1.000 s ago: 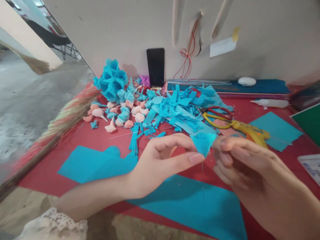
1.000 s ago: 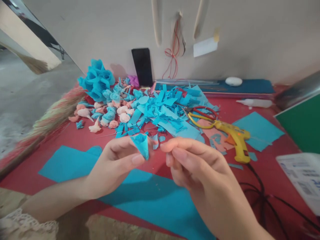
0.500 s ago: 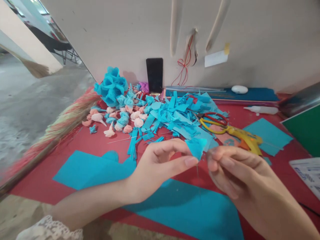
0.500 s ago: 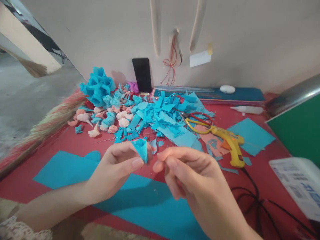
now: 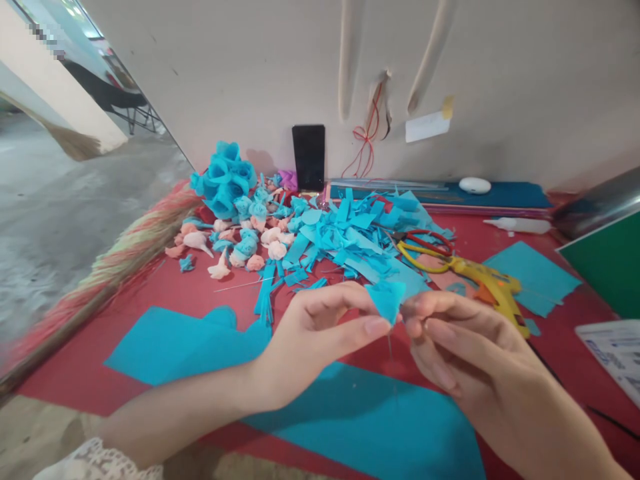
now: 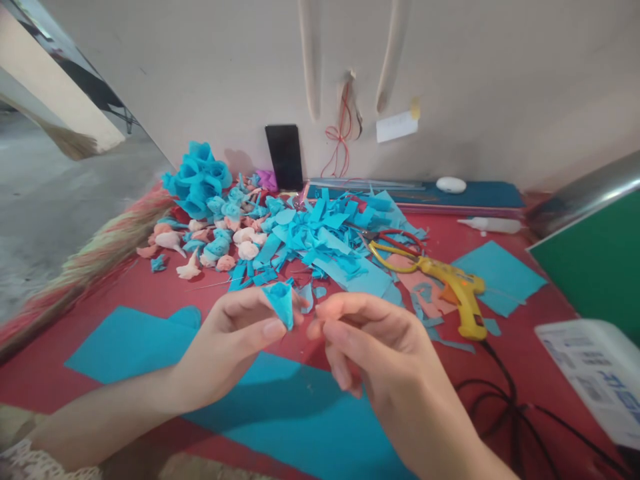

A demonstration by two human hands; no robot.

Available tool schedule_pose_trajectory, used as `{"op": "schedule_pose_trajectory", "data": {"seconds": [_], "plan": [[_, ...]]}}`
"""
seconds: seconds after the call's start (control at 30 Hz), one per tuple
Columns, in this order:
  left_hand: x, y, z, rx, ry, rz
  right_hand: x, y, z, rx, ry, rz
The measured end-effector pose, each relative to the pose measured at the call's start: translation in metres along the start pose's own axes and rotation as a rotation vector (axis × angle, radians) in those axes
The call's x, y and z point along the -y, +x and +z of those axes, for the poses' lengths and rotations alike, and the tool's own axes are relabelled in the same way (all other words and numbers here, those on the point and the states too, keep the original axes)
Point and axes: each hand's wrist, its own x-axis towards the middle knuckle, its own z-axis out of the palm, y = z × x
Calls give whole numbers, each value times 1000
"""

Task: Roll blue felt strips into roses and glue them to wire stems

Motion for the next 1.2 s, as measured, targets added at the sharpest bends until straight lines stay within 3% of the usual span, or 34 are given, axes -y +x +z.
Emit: {"op": "schedule_pose_trajectory", "data": {"seconds": [0.1, 0.3, 0.53, 0.97, 1.2], "plan": [[0, -1, 0, 1, -1, -18, -4, -2, 0, 43, 137, 86], [-1, -2, 1, -13, -5, -54, -3, -1, 0, 48, 178, 136], [-3, -2, 2, -31, -7, -71, -4, 0, 0, 56, 210, 121], [-3, -1, 3, -16, -35, -62, 8, 3, 0, 59, -70, 119], [-4, -3, 3, -15, -36, -83, 4, 1, -2, 122, 182, 150]]}}
